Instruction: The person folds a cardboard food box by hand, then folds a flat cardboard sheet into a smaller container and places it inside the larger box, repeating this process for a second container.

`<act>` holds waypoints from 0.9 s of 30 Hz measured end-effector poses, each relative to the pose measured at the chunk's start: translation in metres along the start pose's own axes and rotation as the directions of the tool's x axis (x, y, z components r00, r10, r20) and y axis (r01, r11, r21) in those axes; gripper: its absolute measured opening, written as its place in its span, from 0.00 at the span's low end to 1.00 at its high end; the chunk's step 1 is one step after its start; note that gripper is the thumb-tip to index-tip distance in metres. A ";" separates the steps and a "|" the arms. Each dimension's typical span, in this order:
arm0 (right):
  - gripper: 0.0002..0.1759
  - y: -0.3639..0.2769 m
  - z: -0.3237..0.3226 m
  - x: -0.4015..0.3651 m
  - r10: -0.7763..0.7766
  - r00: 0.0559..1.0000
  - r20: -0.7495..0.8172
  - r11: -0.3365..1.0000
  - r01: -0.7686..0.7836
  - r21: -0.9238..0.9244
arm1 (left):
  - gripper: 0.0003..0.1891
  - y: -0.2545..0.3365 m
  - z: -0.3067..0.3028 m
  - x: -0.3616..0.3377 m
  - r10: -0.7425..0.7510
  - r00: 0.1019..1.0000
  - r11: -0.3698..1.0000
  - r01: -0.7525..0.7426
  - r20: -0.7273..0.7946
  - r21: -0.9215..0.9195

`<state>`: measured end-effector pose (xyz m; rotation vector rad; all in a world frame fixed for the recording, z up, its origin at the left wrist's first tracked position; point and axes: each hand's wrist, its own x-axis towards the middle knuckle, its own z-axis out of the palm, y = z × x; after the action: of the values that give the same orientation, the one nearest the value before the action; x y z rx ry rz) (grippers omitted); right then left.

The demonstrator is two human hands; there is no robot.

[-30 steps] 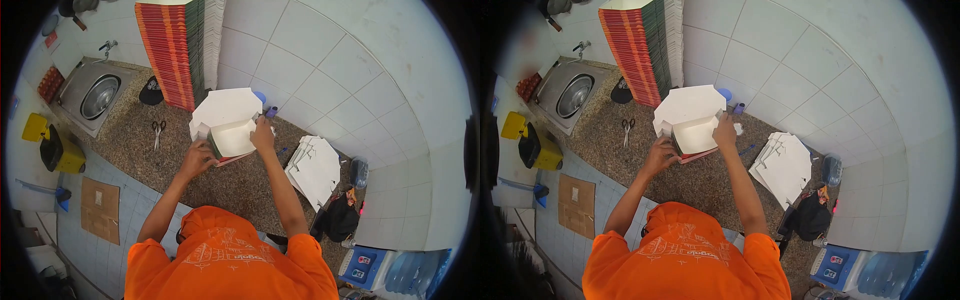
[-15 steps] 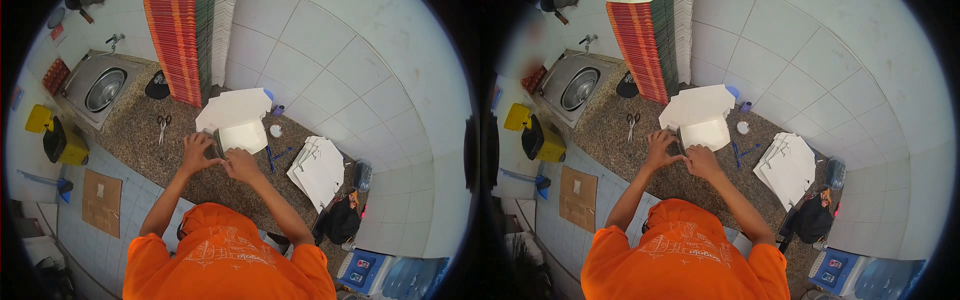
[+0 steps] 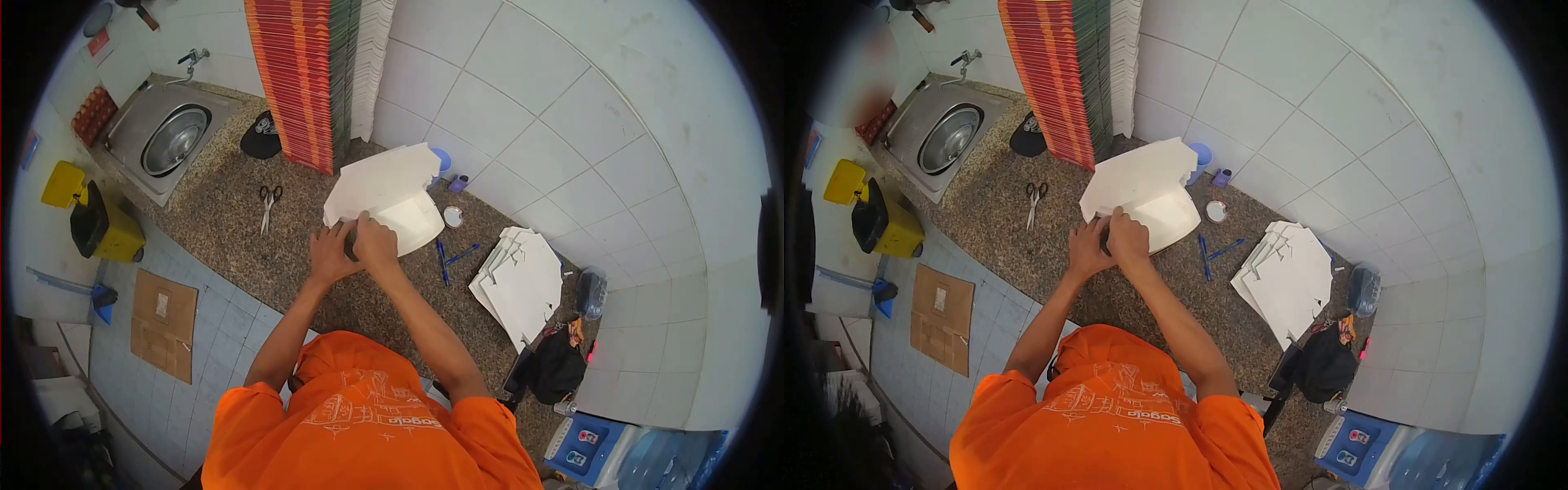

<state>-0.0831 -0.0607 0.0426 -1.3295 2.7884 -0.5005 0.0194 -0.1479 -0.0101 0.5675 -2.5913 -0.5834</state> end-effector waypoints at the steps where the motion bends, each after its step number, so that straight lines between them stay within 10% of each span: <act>1: 0.11 0.000 0.002 0.000 0.008 1.000 0.001 1.000 -0.008 -0.002 | 0.50 0.001 0.005 -0.001 -0.014 0.999 1.000 0.015 -0.037 0.024; 12: 0.19 0.011 -0.012 0.000 0.115 0.993 0.007 0.986 -0.115 0.119 | 0.47 0.010 0.004 -0.006 -0.002 0.999 0.936 -0.011 -0.035 -0.351; 14: 0.21 0.048 -0.012 0.019 0.072 0.903 -0.424 0.997 -0.063 0.035 | 0.47 0.015 0.006 -0.009 -0.028 0.999 0.926 0.009 -0.044 -0.378; 17: 0.26 0.110 -0.033 0.049 0.084 0.798 -0.596 0.993 -0.117 -0.016 | 0.43 0.020 0.011 -0.010 -0.067 0.997 0.903 0.045 -0.037 -0.426; 19: 0.32 0.157 -0.011 0.064 0.401 0.909 0.114 0.856 -0.416 0.308 | 0.33 0.026 0.013 -0.001 -0.191 0.981 0.848 0.147 -0.035 -0.510; 27: 0.33 0.119 -0.007 0.026 0.565 0.825 0.010 0.757 -0.523 0.392 | 0.22 -0.005 0.029 0.063 -0.473 0.881 0.794 0.419 -0.017 -0.440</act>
<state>-0.1904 -0.0084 0.0182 -0.3841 2.7625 -1.0214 -0.0450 -0.1724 -0.0164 1.0344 -2.1047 -1.1900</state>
